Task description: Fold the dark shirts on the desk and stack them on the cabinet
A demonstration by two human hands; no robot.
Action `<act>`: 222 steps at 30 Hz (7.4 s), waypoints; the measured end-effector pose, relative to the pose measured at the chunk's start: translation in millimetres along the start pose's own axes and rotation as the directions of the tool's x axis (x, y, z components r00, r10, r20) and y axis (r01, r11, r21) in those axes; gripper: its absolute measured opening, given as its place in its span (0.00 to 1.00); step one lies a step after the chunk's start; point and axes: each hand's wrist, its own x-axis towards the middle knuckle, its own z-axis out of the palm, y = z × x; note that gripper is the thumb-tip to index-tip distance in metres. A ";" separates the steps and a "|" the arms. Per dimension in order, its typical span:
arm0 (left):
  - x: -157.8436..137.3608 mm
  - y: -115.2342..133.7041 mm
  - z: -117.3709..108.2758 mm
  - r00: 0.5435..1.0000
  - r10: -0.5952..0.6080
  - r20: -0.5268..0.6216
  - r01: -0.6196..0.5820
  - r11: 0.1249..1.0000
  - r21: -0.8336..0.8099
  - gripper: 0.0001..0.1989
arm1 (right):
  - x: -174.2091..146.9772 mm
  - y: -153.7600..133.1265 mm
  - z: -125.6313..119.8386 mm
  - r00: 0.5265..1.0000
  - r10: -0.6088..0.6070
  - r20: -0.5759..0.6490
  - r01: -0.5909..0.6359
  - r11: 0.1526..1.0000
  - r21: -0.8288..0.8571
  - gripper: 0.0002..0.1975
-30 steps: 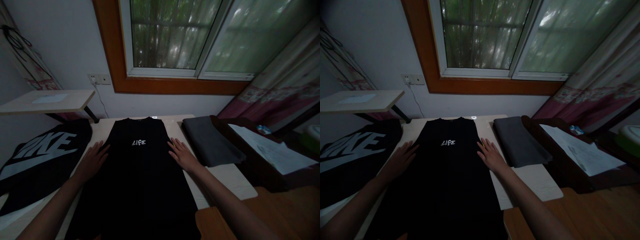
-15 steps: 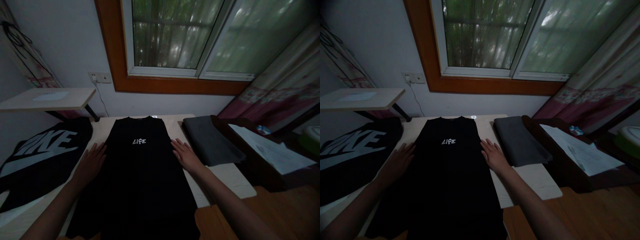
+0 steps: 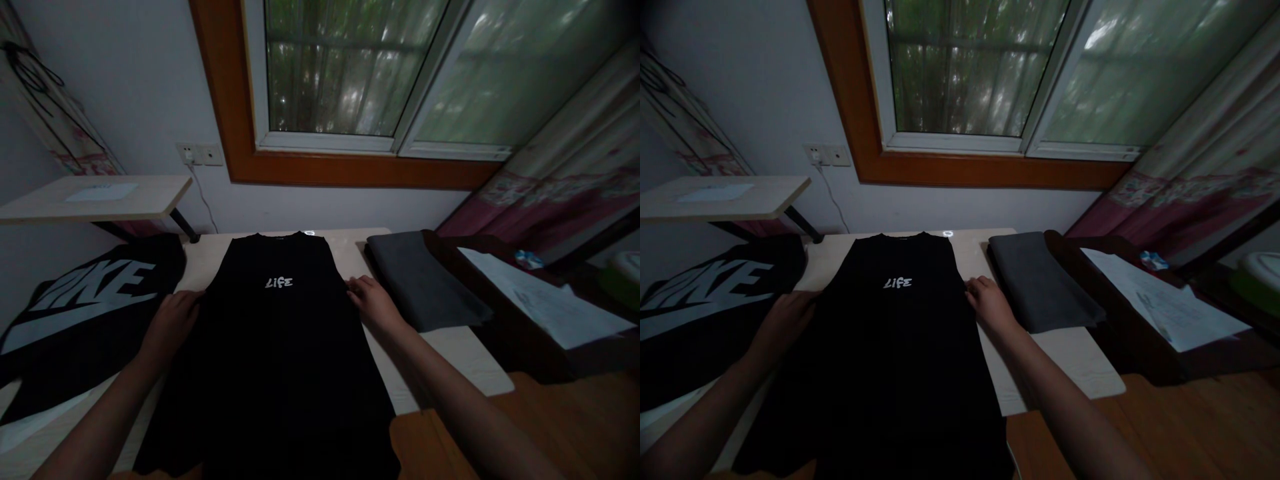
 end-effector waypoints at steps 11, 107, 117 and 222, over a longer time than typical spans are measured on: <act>13.9 -2.8 -1.6 0.996 0.093 0.016 -0.094 0.995 0.041 0.16 | 0.8 -3.0 1.5 0.997 -0.073 0.010 0.074 0.979 -0.192 0.12; 32.0 75.5 15.0 0.996 0.081 0.031 -0.084 0.992 0.098 0.25 | 21.8 -10.8 35.9 0.996 -0.088 0.015 0.089 0.956 -0.280 0.32; 29.0 75.4 14.5 0.997 0.060 0.038 -0.064 0.992 0.107 0.25 | 17.7 -12.6 33.5 0.993 -0.111 -0.030 0.099 0.958 -0.268 0.29; -60.7 35.6 -15.5 1.000 0.009 -0.014 -0.010 0.995 -0.102 0.23 | -51.7 -9.1 -31.4 0.992 0.082 0.096 -0.065 0.984 -0.167 0.20</act>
